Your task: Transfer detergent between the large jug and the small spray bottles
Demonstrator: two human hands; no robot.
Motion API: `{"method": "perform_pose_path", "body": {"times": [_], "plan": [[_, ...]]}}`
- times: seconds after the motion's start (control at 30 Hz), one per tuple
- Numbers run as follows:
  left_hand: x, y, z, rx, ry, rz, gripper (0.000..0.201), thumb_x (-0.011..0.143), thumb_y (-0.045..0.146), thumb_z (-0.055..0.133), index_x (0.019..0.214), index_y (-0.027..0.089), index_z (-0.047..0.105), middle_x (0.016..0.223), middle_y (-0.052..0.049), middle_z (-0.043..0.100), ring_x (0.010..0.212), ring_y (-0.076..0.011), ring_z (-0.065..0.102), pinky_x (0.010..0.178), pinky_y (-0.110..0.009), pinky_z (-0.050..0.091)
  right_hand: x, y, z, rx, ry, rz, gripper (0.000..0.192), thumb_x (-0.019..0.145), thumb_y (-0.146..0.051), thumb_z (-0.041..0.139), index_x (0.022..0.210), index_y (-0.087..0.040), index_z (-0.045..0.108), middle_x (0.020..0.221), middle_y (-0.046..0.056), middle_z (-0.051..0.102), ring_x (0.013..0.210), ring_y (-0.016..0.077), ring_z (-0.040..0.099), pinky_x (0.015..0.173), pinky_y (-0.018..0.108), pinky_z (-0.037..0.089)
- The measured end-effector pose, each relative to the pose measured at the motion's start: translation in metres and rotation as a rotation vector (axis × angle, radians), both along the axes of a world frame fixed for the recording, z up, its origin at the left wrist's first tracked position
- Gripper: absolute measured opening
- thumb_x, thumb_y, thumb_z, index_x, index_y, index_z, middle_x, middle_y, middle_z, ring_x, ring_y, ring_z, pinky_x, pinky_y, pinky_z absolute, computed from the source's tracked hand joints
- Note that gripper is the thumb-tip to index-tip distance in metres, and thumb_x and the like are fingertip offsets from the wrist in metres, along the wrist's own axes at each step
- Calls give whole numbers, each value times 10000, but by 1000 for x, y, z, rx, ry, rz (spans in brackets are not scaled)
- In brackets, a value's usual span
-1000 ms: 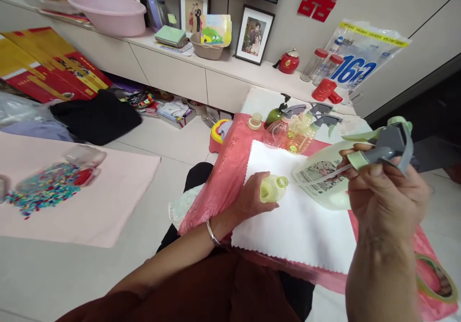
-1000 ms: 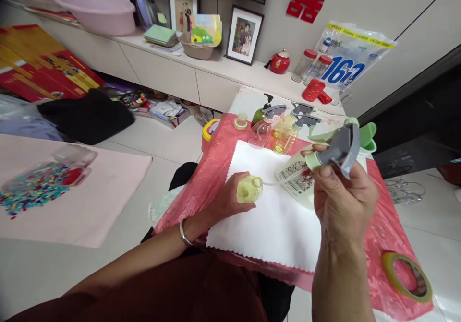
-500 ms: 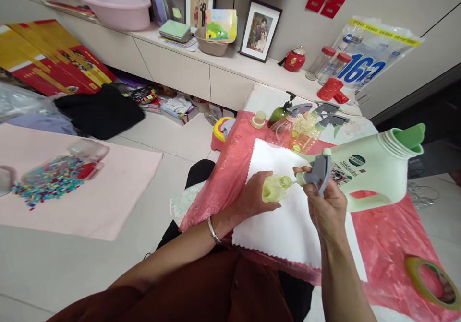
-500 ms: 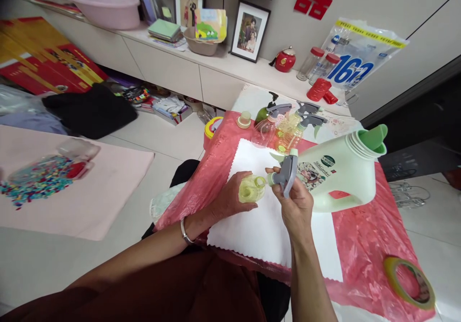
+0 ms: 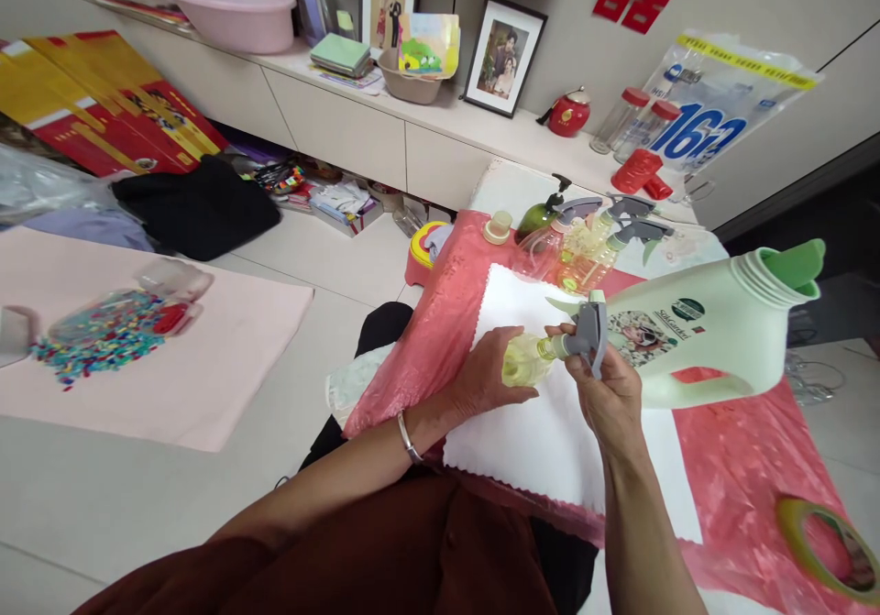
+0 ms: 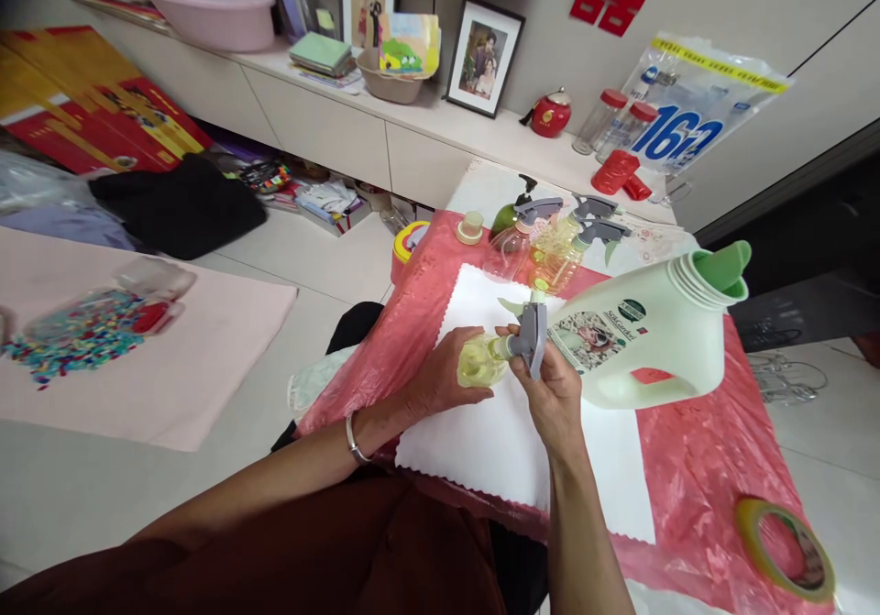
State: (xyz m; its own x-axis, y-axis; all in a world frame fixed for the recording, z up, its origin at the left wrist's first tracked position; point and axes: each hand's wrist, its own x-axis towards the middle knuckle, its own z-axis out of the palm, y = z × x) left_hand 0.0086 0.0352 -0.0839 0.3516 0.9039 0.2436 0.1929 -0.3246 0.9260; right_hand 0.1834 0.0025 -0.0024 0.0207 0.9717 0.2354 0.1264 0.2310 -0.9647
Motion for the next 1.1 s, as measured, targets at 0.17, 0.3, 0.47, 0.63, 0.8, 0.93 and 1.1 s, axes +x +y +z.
{"method": "perform_pose_path", "body": {"times": [0.17, 0.3, 0.47, 0.63, 0.8, 0.93, 1.1], "plan": [[0, 0, -1, 3, -8, 1, 1000, 588, 415, 917, 1416, 258, 379, 1412, -132, 516, 1289, -373, 531, 1083, -574, 457, 2, 2, 0, -3, -25, -8, 292, 947, -375, 716, 1214, -261, 680, 1271, 83, 620, 1210, 270, 591, 1069, 484, 484], [0, 1, 0, 11, -12, -5, 998, 586, 415, 914, 1411, 238, 382, 1399, -147, 517, 1276, -379, 538, 1078, -577, 458, 4, 3, -1, 0, -37, 20, 274, 949, -368, 708, 1213, -299, 686, 1245, 64, 631, 1192, 264, 598, 1056, 488, 488], [0, 0, 1, 18, -8, -8, 1000, 586, 394, 914, 1419, 263, 376, 1400, -130, 525, 1283, -372, 541, 1083, -571, 456, 6, 3, -3, 34, -34, -2, 275, 931, -357, 717, 1201, -314, 692, 1280, 54, 599, 1187, 246, 587, 1035, 440, 498], [0, 1, -1, 16, -14, -7, 1009, 577, 416, 919, 1419, 258, 386, 1420, -138, 515, 1286, -381, 538, 1093, -582, 448, 5, 2, -4, 69, -42, -61, 279, 902, -329, 741, 1176, -298, 707, 1257, 61, 599, 1193, 235, 563, 1022, 407, 488], [0, 1, -2, 37, -22, -19, 1000, 588, 427, 915, 1417, 240, 388, 1419, -148, 519, 1294, -383, 533, 1099, -587, 446, 8, -1, -5, 80, -49, -73, 279, 897, -294, 743, 1174, -296, 709, 1249, 63, 609, 1192, 230, 569, 1027, 398, 479], [0, 1, -2, 48, -12, -14, 1005, 594, 409, 913, 1426, 250, 372, 1417, -145, 518, 1299, -379, 533, 1094, -577, 449, 13, -1, -8, 58, -71, -57, 246, 906, -309, 730, 1151, -300, 710, 1268, 63, 607, 1225, 253, 561, 1031, 431, 483], [1, 2, -1, 37, 16, -17, 1012, 587, 436, 915, 1424, 259, 374, 1423, -139, 519, 1299, -383, 534, 1099, -586, 443, 15, 0, -11, 47, -128, -56, 259, 915, -388, 719, 1142, -263, 715, 1259, 74, 614, 1232, 280, 563, 1107, 509, 427]]}}
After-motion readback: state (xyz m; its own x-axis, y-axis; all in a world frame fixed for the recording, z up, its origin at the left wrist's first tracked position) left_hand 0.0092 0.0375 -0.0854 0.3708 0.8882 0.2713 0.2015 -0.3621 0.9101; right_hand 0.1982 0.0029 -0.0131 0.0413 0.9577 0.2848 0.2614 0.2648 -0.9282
